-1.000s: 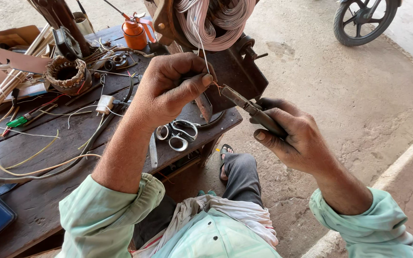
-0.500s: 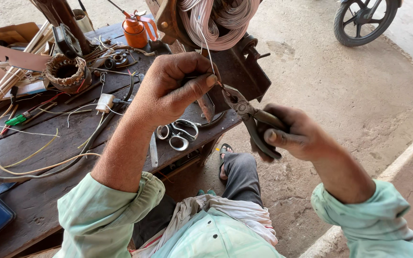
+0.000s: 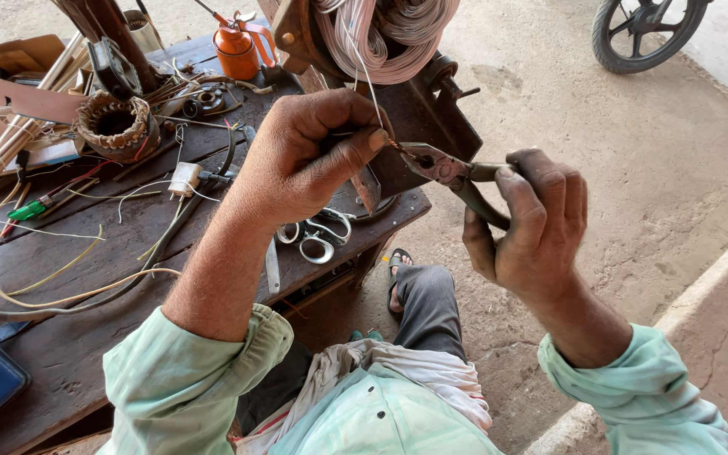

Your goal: The person strips insulation from a copper wire using a metal file, then twists the exposed strands with pliers. They wrap the wire end with black electrical tape and continue to adjust the wire and tape with their hands.

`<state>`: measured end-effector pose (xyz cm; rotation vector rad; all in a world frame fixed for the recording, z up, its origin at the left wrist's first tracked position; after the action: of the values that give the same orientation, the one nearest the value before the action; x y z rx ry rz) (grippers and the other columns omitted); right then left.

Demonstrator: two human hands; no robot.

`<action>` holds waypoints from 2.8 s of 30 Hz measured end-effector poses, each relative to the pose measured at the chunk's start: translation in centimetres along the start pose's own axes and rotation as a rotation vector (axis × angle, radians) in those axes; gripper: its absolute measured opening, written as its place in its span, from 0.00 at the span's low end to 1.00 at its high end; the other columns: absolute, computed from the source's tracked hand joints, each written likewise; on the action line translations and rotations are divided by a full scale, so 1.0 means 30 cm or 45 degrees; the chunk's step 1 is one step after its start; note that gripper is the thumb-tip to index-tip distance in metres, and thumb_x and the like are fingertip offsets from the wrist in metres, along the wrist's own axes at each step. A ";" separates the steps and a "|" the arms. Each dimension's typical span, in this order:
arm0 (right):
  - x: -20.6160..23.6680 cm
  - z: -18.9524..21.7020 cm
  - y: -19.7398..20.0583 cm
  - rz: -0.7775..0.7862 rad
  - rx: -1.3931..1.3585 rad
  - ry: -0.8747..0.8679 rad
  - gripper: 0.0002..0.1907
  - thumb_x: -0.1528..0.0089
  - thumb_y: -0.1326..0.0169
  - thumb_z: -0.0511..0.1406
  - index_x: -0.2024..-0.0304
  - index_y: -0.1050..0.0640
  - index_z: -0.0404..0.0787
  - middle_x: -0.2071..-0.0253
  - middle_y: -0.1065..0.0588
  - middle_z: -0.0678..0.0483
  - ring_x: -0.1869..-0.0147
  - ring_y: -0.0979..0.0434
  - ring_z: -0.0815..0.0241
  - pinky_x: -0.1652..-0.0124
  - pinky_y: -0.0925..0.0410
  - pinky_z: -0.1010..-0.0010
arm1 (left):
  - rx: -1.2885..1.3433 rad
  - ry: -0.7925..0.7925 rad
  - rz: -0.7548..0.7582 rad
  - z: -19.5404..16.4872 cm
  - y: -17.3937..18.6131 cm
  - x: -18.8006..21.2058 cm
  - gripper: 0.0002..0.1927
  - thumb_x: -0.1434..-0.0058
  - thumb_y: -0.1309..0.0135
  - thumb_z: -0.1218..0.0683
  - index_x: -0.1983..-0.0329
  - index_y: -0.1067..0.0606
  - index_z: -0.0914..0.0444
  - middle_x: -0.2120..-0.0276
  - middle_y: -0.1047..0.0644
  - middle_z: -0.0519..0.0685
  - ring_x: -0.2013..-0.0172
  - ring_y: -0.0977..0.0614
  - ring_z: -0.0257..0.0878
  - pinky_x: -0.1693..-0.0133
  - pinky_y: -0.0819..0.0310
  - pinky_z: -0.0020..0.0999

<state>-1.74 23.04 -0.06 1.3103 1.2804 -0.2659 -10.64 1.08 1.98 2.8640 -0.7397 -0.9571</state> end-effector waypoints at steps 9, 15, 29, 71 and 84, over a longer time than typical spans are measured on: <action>0.093 -0.057 -0.153 0.845 -2.022 -0.783 0.24 0.32 0.44 0.43 0.44 0.32 0.32 0.67 0.20 0.47 0.73 0.21 0.64 0.76 0.29 0.74 | 0.010 -0.004 0.011 0.001 0.001 -0.004 0.04 0.26 0.45 0.60 0.57 0.24 0.68 0.70 0.29 0.39 0.66 0.30 0.25 0.65 0.34 0.24; 0.017 -0.045 -0.107 0.506 -0.999 -0.239 0.45 0.44 0.31 0.45 0.36 0.40 0.31 0.64 0.22 0.49 0.69 0.22 0.65 0.71 0.27 0.75 | -0.047 0.001 0.003 -0.003 -0.004 -0.011 0.04 0.26 0.45 0.60 0.56 0.24 0.67 0.70 0.28 0.39 0.67 0.30 0.25 0.65 0.33 0.24; 0.031 -0.047 -0.029 0.180 -0.287 0.046 0.22 0.23 0.52 0.48 0.42 0.38 0.38 0.50 0.26 0.37 0.54 0.19 0.47 0.60 0.24 0.62 | -0.073 -0.055 -0.050 -0.008 -0.009 -0.008 0.03 0.26 0.44 0.61 0.55 0.23 0.67 0.70 0.29 0.39 0.70 0.32 0.24 0.67 0.37 0.24; -0.030 -0.044 0.037 -0.029 -0.226 -0.003 0.28 0.29 0.39 0.42 0.39 0.40 0.41 0.56 0.29 0.42 0.60 0.23 0.52 0.65 0.27 0.63 | -0.183 0.006 -0.115 -0.009 -0.021 -0.016 0.02 0.28 0.44 0.62 0.56 0.23 0.68 0.71 0.28 0.39 0.70 0.32 0.23 0.69 0.38 0.22; 0.066 -0.163 -0.103 0.652 -1.453 -0.517 0.26 0.27 0.50 0.49 0.38 0.41 0.41 0.55 0.25 0.43 0.62 0.22 0.55 0.66 0.27 0.66 | -0.253 -0.010 -0.149 -0.020 -0.021 -0.009 0.02 0.28 0.43 0.62 0.56 0.23 0.68 0.71 0.27 0.40 0.70 0.31 0.24 0.69 0.37 0.22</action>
<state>-5.99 26.91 -2.11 0.4928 0.5165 0.4927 -10.22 1.70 2.51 2.7558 -0.4521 -0.9937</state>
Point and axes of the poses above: each hand's wrist, its own x-axis away from the middle knuckle, its own y-axis out of the back of the hand, z = x × y, the point moved 8 cm from there along -x, towards the middle knuckle
